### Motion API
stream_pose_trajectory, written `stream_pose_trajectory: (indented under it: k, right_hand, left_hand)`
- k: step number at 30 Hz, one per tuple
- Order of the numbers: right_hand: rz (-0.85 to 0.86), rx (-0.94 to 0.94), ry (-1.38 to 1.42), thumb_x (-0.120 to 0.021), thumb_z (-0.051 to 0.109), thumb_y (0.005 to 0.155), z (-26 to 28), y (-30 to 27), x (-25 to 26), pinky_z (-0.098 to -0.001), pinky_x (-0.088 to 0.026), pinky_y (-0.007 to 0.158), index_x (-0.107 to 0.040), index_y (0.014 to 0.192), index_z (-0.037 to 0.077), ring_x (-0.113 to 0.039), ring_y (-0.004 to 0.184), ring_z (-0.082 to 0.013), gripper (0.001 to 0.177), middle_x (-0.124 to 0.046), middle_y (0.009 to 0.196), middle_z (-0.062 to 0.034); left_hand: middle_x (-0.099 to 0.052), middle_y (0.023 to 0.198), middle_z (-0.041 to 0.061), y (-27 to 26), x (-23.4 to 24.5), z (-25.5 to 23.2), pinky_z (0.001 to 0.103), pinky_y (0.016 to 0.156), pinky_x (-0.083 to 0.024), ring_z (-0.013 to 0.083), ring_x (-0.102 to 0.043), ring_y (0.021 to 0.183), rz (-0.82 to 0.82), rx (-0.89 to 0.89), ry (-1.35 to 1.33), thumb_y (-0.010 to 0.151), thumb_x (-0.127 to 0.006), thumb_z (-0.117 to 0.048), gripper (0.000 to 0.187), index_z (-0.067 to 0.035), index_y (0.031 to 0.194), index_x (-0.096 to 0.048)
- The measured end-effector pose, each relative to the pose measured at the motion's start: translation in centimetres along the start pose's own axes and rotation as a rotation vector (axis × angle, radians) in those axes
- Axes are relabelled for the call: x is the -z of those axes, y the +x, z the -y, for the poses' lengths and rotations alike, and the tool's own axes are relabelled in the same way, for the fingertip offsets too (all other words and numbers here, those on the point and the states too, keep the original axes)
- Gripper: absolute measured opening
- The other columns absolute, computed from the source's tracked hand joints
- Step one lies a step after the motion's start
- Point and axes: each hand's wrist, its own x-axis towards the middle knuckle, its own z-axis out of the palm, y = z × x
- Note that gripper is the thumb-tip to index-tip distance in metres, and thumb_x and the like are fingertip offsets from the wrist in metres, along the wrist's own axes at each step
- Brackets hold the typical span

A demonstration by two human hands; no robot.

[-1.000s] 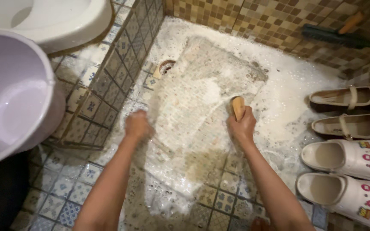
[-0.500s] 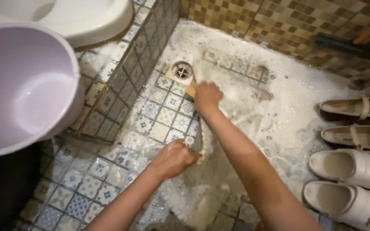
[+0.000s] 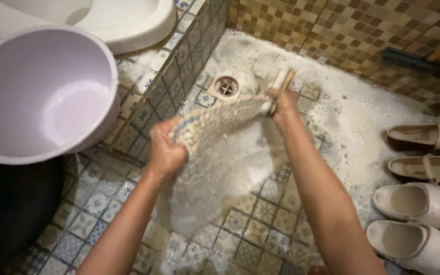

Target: The person scrubs a mat on the bathroom floor using a small brush and soapy water, periodically pouring water from a bucket over the mat.

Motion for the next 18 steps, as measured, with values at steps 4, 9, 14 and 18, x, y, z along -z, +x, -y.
stream_pose_trajectory:
  k: [4, 9, 14, 18]
  right_hand:
    - [0.184, 0.148, 0.274, -0.062, -0.008, 0.084, 5.8, -0.6, -0.1, -0.0360, -0.059, 0.061, -0.058, 0.103, -0.007, -0.067, 0.070, -0.0235, 0.019, -0.063, 0.086, -0.0129]
    - [0.184, 0.410, 0.297, -0.067, -0.015, 0.086, 7.1, -3.4, 3.5, -0.0413, -0.060, 0.067, -0.051, 0.114, -0.010, -0.063, 0.072, -0.0254, 0.033, -0.057, 0.092, -0.0119]
    - [-0.114, 0.331, 0.196, -0.062, -0.012, 0.076, -0.1, -5.7, 10.2, -0.0376, -0.063, 0.071, -0.052, 0.130, -0.005, -0.071, 0.082, -0.0249, 0.056, -0.068, 0.101, -0.0118]
    - [-0.363, 0.160, -0.246, -0.068, -0.007, 0.080, -5.7, -7.6, 15.7, -0.0421, -0.041, 0.047, -0.053, 0.124, 0.002, -0.052, 0.056, -0.0294, 0.047, -0.062, 0.085, -0.0107]
  left_hand:
    - [-0.075, 0.080, 0.006, 0.5, 1.4, -5.1, 0.029, 0.062, -0.054, 0.0152, -0.061, 0.066, 0.112, -0.101, 0.072, 0.072, -0.048, 0.015, 0.043, 0.000, 0.097, -0.079]
    - [-0.077, 0.093, -0.001, 0.6, -0.9, -7.4, 0.031, 0.056, -0.058, 0.0139, -0.075, 0.073, 0.531, -0.059, 0.518, 0.071, -0.057, 0.008, 0.053, -0.020, 0.108, -0.083]
    - [-0.074, 0.091, 0.019, -3.1, -7.0, -2.2, 0.046, 0.075, -0.061, 0.0343, -0.072, 0.087, 0.901, -0.119, 0.860, 0.074, -0.064, 0.005, 0.064, -0.021, 0.132, -0.067]
    - [-0.071, 0.114, 0.022, -6.6, -9.1, 4.7, 0.051, 0.086, -0.057, 0.0401, -0.068, 0.106, 0.960, 0.022, 0.872, 0.084, -0.064, -0.007, 0.060, -0.017, 0.142, -0.055]
